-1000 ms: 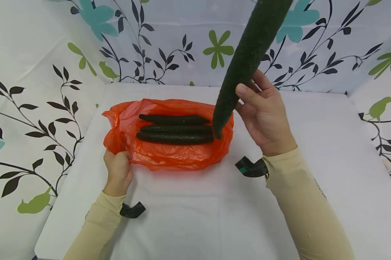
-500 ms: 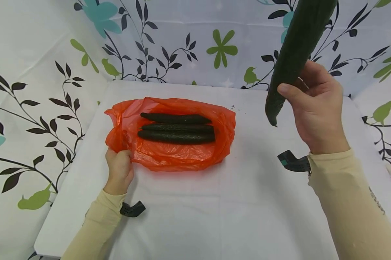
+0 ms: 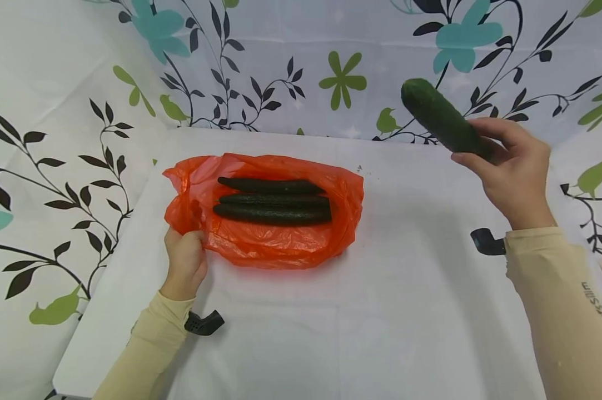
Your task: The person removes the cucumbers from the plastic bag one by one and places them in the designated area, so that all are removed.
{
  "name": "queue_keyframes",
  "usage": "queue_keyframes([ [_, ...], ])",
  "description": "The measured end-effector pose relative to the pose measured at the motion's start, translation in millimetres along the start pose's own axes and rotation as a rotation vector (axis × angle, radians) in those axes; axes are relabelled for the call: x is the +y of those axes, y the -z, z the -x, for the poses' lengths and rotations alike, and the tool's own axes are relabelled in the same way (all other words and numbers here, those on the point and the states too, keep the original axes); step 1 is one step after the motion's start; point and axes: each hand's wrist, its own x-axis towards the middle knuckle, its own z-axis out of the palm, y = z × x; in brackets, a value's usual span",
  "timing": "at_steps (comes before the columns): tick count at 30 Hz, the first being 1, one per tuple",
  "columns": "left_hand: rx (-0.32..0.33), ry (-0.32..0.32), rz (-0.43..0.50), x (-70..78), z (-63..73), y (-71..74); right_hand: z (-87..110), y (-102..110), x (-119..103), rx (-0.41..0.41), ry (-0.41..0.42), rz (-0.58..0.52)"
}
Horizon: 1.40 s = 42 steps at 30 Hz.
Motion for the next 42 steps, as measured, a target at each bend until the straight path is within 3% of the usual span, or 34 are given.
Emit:
queue_keyframes([
  [7, 0.012, 0.018, -0.002, -1.2, 1.1, -0.7, 3.8, 6.9, 43.3, -0.103, 0.029, 0.289],
  [11, 0.018, 0.031, -0.005, -1.5, 1.1, 0.3, 8.6, 6.4, 63.7, -0.195, 0.049, 0.376],
  [16, 0.029, 0.037, -0.018, -0.8, 1.8, 3.0, 13.2, 3.0, 85.2, -0.313, 0.035, 0.408],
  [22, 0.057, 0.021, 0.004, -3.4, 1.8, 4.2, 20.1, 0.9, 106.2, -0.387, 0.071, 0.421],
  [32, 0.046, 0.046, -0.009, -5.0, 6.1, 7.3, 21.2, -4.8, 120.9, -0.461, 0.202, 0.508],
  [42, 0.057, 0.017, 0.004, -7.6, 5.7, 6.7, 21.8, -8.2, 130.6, -0.479, 0.165, 0.498],
])
